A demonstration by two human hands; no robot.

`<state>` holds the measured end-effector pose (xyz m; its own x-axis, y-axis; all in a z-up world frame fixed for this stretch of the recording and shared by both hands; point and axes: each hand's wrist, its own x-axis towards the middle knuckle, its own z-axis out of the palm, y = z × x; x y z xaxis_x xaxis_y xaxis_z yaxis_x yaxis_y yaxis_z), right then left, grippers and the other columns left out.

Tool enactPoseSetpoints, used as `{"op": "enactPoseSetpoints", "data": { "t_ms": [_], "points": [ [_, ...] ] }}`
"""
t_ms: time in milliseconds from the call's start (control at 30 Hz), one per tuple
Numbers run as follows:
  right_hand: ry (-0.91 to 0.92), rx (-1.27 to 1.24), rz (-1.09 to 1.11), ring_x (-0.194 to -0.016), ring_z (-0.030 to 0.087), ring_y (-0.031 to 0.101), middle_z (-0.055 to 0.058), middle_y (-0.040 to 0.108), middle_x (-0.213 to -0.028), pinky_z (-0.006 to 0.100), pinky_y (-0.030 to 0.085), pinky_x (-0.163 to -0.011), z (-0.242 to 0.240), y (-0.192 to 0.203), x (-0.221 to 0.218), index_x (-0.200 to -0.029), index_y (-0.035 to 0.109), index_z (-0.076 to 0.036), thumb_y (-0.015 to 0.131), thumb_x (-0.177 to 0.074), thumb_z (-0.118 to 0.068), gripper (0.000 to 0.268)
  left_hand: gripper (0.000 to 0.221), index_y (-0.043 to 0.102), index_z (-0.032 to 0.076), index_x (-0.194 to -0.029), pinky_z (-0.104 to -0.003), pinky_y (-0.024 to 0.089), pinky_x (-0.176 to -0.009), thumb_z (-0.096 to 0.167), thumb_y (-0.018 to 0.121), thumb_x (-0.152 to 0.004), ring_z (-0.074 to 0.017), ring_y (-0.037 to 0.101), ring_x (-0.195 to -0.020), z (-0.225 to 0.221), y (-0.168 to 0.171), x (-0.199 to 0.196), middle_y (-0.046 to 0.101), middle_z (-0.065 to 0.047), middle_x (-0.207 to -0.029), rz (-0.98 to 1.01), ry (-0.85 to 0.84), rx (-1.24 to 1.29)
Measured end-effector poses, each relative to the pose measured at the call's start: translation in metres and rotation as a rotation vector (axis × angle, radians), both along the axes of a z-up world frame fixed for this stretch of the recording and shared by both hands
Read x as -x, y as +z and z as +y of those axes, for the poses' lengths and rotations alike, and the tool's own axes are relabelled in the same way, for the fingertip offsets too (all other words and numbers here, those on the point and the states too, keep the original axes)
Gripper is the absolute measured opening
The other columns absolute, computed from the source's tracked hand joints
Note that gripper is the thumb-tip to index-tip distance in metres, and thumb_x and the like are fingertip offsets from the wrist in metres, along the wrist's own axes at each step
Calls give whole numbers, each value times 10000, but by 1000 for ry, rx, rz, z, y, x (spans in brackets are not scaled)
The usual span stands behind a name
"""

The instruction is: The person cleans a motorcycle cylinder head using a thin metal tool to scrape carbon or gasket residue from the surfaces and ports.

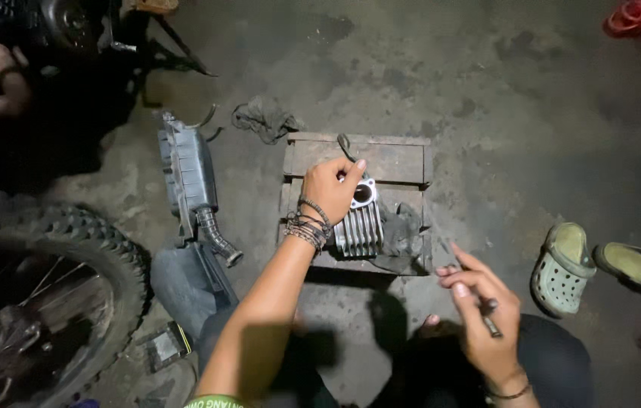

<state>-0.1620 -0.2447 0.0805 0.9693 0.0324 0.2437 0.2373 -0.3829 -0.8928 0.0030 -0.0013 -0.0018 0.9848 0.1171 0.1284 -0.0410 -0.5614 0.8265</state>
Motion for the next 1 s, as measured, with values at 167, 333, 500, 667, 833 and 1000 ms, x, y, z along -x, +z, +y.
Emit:
{"op": "enactPoseSetpoints", "data": {
  "t_ms": [167, 333, 500, 667, 833, 1000],
  "points": [
    [173, 108, -80, -986, 248, 753, 213, 645, -1390, 291, 580, -698, 21, 3, 6, -899, 731, -43, 525, -976, -131, 238, 437, 664, 167, -666, -369, 407, -566, 464, 568, -971, -142, 582, -579, -1, 6, 3, 641, 55, -606, 16, 2, -7],
    [301, 277, -234, -694, 233, 590, 224, 631, -1403, 364, 468, -732, 40, 3, 7, -920, 682, -77, 481, -1018, -166, 240, 446, 658, 163, -667, -391, 407, -555, 479, 564, -968, -169, 590, -566, 0, 2, 4, 632, 35, -591, -4, 14, -41],
    [320, 563, -174, -984, 339, 669, 176, 667, -1366, 413, 442, -680, 43, 14, 19, -816, 535, -131, 523, -874, -119, 60, 523, 466, 168, -588, -376, 322, -513, 478, 552, -1000, -148, 442, -497, 2, -2, 3, 436, 33, -517, -59, -13, -48],
    [284, 509, -104, -919, 337, 695, 123, 751, -1214, 437, 488, -731, 41, 58, 13, -799, 631, -153, 598, -886, -207, 107, 469, 568, 162, -660, -420, 425, -636, 504, 568, -981, -261, 568, -672, 4, -2, 9, 568, -29, -596, -14, -6, 1],
    [243, 648, -107, -851, 344, 692, 101, 764, -1134, 445, 508, -700, 50, 46, -3, -709, 591, -133, 667, -927, -256, 262, 424, 709, 156, -753, -504, 566, -810, 519, 603, -946, -396, 718, -919, 4, 6, 11, 739, -107, -753, 52, 12, 7],
    [306, 677, 38, -856, 375, 701, 68, 783, -922, 481, 537, -767, 36, 63, 22, -702, 616, -169, 661, -919, -326, 271, 425, 705, 153, -763, -510, 568, -846, 529, 589, -925, -392, 717, -965, 6, 17, 15, 759, -94, -797, 74, -3, 16]
  ]
}}
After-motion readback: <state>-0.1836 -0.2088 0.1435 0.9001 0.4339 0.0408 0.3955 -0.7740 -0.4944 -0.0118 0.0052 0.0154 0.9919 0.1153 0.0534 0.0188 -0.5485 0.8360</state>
